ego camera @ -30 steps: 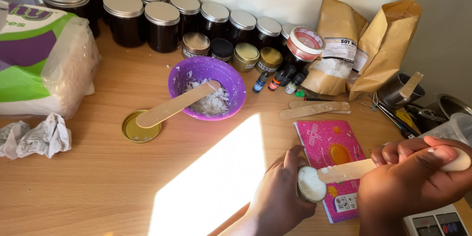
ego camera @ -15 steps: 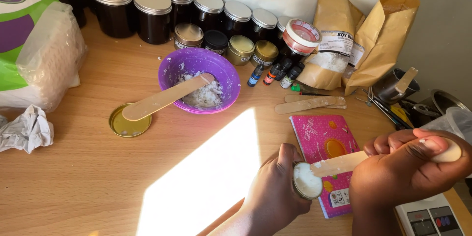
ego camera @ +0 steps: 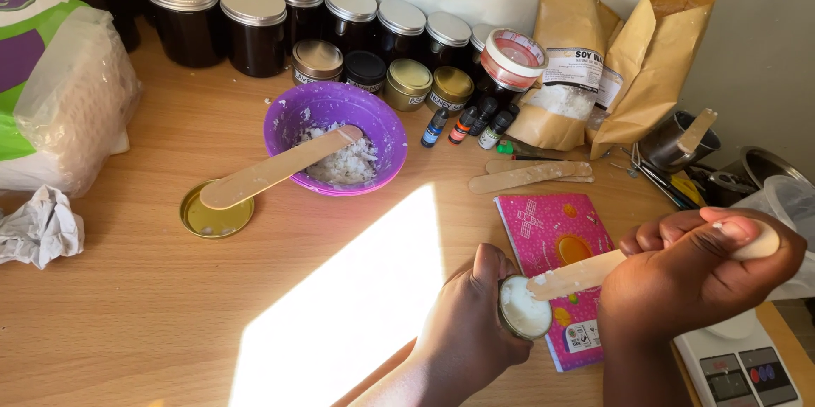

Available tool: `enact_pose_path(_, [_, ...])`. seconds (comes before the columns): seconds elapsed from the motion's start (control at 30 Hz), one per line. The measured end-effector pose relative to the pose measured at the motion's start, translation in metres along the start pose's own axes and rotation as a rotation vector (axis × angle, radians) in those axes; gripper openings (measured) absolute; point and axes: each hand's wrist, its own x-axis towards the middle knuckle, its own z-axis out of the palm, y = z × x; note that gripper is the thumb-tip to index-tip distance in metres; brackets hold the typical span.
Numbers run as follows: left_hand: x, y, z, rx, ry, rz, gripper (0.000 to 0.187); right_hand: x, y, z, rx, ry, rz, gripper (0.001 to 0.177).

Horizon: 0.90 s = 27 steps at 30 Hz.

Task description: Scraping white paste residue from a wooden applicator and a small glass jar into a mixing bowl using another wooden stick.

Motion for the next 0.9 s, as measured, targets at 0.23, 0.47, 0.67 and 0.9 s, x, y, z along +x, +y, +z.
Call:
enact_pose_path(0.23, [0.001,-0.001,0.001,0.014,0.017,0.01,0.053,0.002,0.01,-0.002,0.035,-0.016,0.005,0.037])
enact_pose_path(0.47, [0.0,0.001,-0.001,0.015,-0.002,-0.017,0.054,0.002,0.01,0.0,0.025,-0.005,0.076,0.029])
enact_pose_path(0.67, [0.001,-0.001,0.0,0.002,0.006,0.0,0.054,0.004,0.011,0.003,0.026,0.018,0.172,0.028])
enact_pose_path(0.9, [0.001,-0.001,0.0,0.002,0.009,0.003,0.057,0.004,0.016,0.005,0.029,0.028,0.222,0.024])
